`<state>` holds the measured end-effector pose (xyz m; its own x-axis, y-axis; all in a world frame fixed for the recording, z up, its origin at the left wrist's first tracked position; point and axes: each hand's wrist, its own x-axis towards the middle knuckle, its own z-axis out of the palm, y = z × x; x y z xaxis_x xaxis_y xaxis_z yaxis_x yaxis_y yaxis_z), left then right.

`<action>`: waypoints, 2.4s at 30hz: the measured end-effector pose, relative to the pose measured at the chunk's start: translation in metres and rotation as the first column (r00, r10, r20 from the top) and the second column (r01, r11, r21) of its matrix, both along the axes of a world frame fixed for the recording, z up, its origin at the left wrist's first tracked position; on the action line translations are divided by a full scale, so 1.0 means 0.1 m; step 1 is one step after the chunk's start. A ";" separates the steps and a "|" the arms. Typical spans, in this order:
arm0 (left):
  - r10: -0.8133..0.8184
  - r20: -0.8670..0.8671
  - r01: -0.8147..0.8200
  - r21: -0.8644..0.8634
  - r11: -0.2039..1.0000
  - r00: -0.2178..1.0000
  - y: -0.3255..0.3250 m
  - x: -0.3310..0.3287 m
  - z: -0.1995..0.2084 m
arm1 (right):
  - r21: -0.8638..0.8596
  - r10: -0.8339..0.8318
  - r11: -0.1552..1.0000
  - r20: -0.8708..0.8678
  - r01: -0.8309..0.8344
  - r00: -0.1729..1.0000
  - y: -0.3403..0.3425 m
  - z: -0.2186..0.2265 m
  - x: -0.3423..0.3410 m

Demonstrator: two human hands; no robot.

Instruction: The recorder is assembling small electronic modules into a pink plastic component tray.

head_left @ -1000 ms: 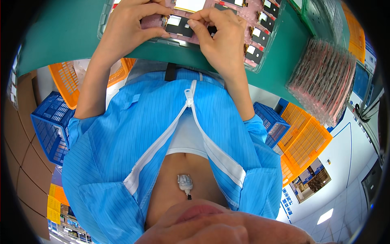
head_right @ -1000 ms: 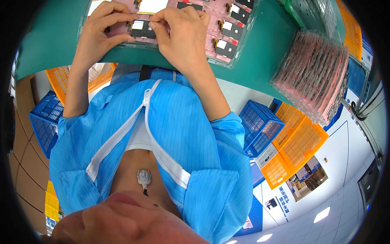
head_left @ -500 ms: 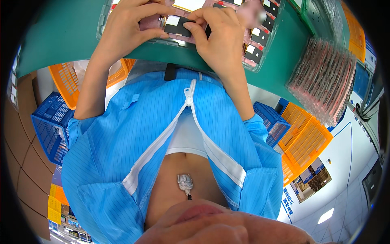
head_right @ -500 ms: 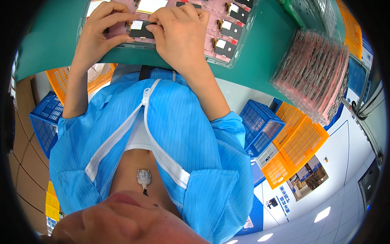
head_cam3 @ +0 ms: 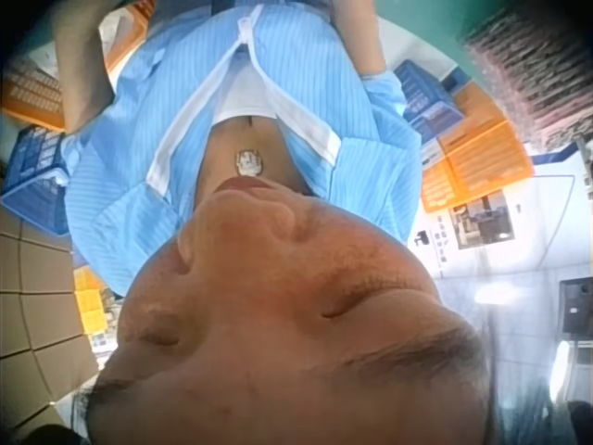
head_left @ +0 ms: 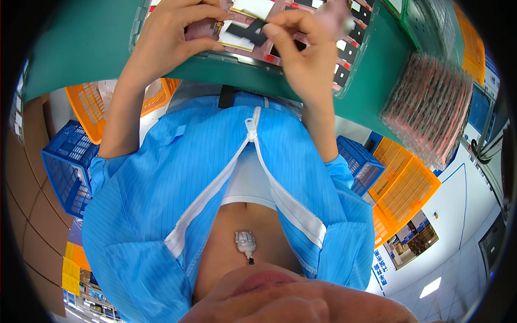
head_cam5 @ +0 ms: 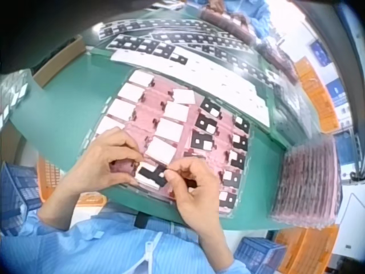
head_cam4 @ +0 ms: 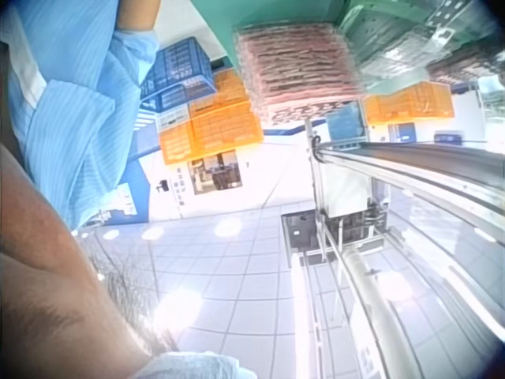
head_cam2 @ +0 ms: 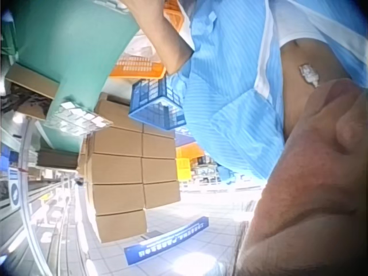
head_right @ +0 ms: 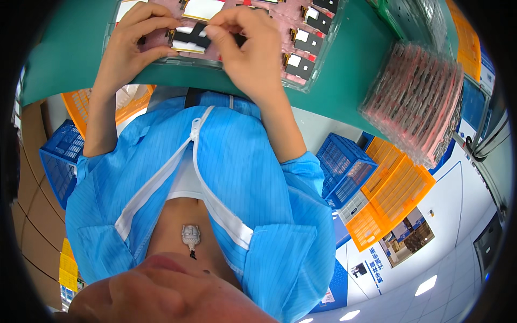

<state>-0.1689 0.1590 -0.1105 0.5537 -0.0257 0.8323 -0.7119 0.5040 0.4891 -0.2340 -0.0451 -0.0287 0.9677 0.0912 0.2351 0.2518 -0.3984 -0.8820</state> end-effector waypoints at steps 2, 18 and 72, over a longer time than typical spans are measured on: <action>-0.003 -0.006 0.003 0.010 1.000 1.000 0.00 0.00 -0.03 | -0.024 -0.023 0.999 0.036 0.024 0.999 -0.01 0.11 0.03; 0.313 -0.060 -0.076 0.911 0.406 0.948 0.37 -0.22 0.71 | -0.167 0.067 0.982 -0.118 -0.086 0.991 -0.01 0.01 0.07; 0.345 -0.098 -0.058 0.908 0.414 0.934 0.39 -0.23 0.76 | -0.408 0.118 0.910 0.072 -0.079 0.990 0.07 0.04 0.06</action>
